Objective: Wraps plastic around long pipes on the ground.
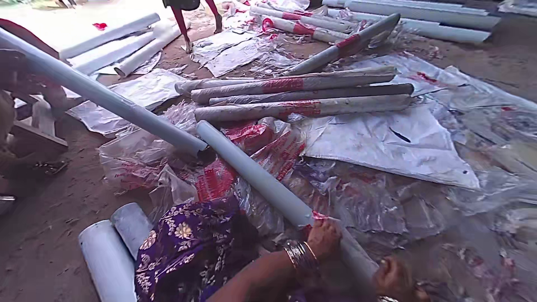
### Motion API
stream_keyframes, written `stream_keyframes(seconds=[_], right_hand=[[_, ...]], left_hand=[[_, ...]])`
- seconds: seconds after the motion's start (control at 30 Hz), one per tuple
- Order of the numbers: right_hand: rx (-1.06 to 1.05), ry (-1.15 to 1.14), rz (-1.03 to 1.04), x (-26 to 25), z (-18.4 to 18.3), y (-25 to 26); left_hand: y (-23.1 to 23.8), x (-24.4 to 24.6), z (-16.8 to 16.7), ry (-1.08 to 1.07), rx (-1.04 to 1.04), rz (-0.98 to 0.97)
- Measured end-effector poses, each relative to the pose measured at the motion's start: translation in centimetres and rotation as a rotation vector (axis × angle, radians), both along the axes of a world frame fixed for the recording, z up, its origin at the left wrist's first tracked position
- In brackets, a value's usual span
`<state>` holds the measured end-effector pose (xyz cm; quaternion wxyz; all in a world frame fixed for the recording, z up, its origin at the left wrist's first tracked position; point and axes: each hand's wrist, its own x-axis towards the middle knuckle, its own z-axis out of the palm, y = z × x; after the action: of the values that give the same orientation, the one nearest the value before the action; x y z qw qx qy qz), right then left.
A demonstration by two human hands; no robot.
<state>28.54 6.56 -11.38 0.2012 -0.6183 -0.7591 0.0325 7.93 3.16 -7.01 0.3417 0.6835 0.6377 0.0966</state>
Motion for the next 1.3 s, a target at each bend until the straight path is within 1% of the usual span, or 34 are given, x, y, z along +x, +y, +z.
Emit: stream_keyframes(seconds=[0.03,0.1,0.27,0.43,0.67,0.8,0.9,1.03,1.1,1.2,1.3], right_hand=[[-0.017,0.009,-0.034,0.3,-0.2,0.0],[-0.078,-0.009,-0.083,0.1,0.7,0.1],[-0.087,-0.017,-0.102,-0.3,0.7,0.4],[-0.024,-0.007,-0.096,-0.3,0.3,0.4],[0.091,-0.008,-0.075,0.1,-0.7,0.7],[0.087,-0.014,-0.091,0.0,-0.6,0.6],[0.108,-0.019,-0.087,0.1,-0.8,0.8],[0.042,-0.025,-0.093,0.2,-0.8,0.2],[0.073,-0.029,-0.094,0.3,-1.1,-0.1],[0.106,-0.031,-0.091,0.3,-1.3,0.0],[0.048,-0.034,-0.086,0.2,-0.6,0.4]], left_hand=[[-0.4,0.3,0.3,0.004,-0.023,-0.013],[-1.1,0.7,0.4,0.026,-0.027,-0.015],[-0.6,0.9,2.1,0.115,-0.153,0.018],[0.2,2.1,2.8,0.2,-0.083,-0.019],[1.7,4.9,1.9,0.147,-0.091,-0.079],[2.2,4.7,1.3,0.071,-0.081,-0.071],[1.7,4.7,1.2,0.024,-0.041,-0.072],[0.1,5.0,0.9,-0.005,0.01,-0.097],[-0.4,5.1,1.0,-0.004,0.011,-0.111],[-0.1,5.1,1.8,0.05,-0.047,-0.129],[1.0,5.2,2.7,0.114,-0.112,-0.16]])
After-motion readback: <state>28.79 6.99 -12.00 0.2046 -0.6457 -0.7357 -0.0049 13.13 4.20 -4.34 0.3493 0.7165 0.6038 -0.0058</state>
